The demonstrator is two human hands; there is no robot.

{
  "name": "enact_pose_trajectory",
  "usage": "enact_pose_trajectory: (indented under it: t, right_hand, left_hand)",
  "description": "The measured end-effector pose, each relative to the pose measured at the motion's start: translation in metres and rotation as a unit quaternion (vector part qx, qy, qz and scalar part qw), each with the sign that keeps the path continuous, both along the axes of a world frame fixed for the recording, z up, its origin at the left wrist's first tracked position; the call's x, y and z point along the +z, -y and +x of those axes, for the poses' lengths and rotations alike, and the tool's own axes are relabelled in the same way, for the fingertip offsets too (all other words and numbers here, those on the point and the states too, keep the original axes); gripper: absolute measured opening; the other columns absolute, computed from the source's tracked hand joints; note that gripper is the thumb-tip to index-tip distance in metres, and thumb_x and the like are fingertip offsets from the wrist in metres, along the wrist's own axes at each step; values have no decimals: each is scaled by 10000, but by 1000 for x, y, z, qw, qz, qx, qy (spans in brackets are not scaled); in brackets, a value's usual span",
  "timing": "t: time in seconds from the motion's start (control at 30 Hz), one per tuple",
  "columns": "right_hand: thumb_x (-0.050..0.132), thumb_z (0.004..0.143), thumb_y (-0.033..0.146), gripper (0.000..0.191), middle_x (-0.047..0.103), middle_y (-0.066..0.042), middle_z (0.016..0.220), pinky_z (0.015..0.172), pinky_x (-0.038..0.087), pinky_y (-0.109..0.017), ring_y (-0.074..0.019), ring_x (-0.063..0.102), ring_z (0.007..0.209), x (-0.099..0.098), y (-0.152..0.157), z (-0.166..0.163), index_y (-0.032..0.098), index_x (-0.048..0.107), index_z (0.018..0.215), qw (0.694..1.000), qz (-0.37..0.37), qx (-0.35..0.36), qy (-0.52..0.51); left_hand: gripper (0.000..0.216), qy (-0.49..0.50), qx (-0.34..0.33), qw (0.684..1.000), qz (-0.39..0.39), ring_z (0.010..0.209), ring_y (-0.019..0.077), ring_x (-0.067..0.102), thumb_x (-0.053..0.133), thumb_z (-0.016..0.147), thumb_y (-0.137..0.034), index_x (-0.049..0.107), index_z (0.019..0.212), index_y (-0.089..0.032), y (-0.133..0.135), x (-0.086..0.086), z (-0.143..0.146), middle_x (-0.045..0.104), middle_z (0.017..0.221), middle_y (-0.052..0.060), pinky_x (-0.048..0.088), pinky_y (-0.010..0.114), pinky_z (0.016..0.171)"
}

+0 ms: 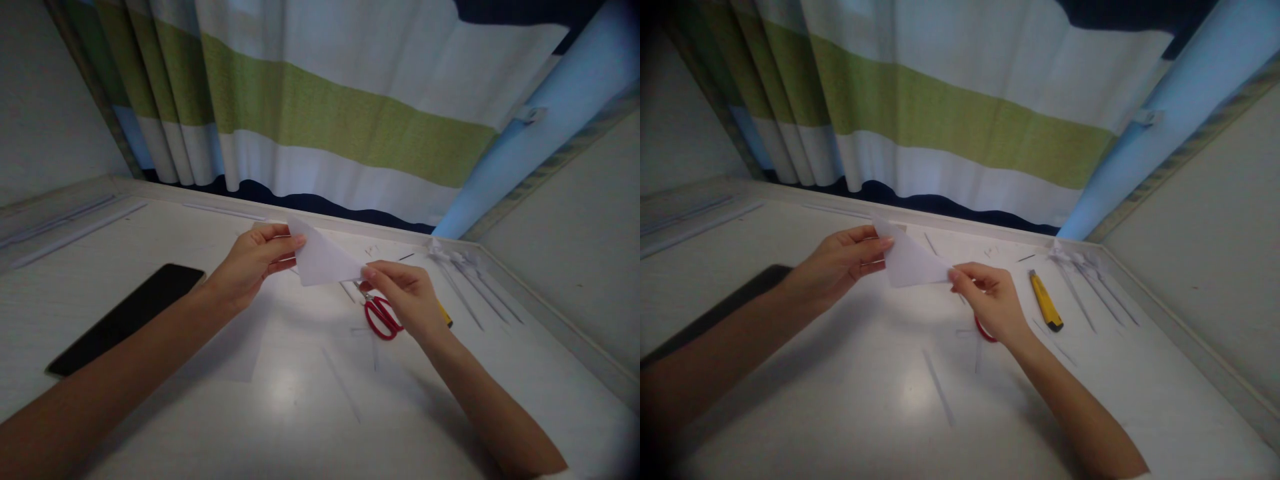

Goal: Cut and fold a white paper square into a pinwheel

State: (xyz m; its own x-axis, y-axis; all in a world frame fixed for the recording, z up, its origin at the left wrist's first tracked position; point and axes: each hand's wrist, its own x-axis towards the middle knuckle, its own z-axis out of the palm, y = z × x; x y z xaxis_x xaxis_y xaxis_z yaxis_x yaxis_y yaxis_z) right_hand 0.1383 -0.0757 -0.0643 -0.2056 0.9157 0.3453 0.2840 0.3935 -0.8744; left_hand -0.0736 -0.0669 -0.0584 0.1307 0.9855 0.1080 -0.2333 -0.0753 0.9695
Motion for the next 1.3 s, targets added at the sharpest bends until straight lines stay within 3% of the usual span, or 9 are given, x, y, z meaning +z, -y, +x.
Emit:
enact_pose_trajectory:
  t: [0.1,0.23,0.37,0.43,0.53,0.7,0.9,1.03,1.3]
  right_hand:
    - [547,733,299,132,617,3,686,555,476,-244,-115,556,591,-1,-9,7,196,629,740,995,19,-53,-82]
    - [548,724,299,118,606,-5,713,494,459,-219,-123,547,616,3,-18,17,199,610,736,991,26,-78,-110]
    - [559,731,300,118,587,8,636,484,423,-208,-106,519,556,10,-15,23,194,609,714,1000,-3,7,-14]
    - [558,741,294,120,577,11,628,482,403,-204,-99,510,549,13,-10,23,187,611,728,995,-27,78,49]
    - [532,767,284,130,575,10,647,490,387,-198,-95,504,570,14,1,16,181,612,762,983,-32,142,110]
    - [494,791,288,157,581,15,679,524,399,-188,-93,519,618,10,14,-2,189,616,807,975,-20,180,127]
    - [433,818,367,256,613,-32,778,551,432,-224,-132,566,670,-9,11,20,186,550,957,986,-29,60,150]
    - [439,805,337,229,611,-63,777,590,423,-279,-171,558,664,-35,8,53,173,585,868,894,-8,-34,446]
    - [466,775,286,255,550,-150,922,696,414,-342,-243,544,788,-64,5,69,116,565,937,857,-16,-84,508]
  left_hand:
    - [193,-28,-51,998,-32,817,126,575,614,700,-243,608,883,-181,1,-7,6,636,911,28,432,225,725]
    - [180,-126,-207,968,-64,750,144,602,639,676,-245,619,838,-170,7,-9,13,660,815,36,435,221,655]
    - [287,-243,-380,892,-17,890,202,580,652,651,-236,620,936,-229,13,-1,9,651,932,31,426,276,744]
    - [412,-288,-409,866,19,992,217,533,680,617,-243,589,1016,-288,14,3,6,618,1035,10,372,315,852]
    - [365,-265,-421,868,-4,986,208,536,618,686,-260,572,1048,-284,16,3,11,616,1033,18,381,307,838]
    - [220,-161,-436,878,-112,738,187,603,518,762,-327,646,833,-163,33,-19,31,657,833,69,445,271,660]
    - [225,-75,-339,904,-249,675,170,619,548,746,-320,630,831,-128,51,-33,32,664,827,91,466,259,622]
    - [247,-34,-303,910,-280,704,171,619,558,745,-329,612,866,-121,53,-38,29,663,832,93,463,258,632]
    - [302,-11,-275,927,-253,562,126,560,525,758,-379,616,901,-129,52,-51,35,643,756,73,412,212,499]
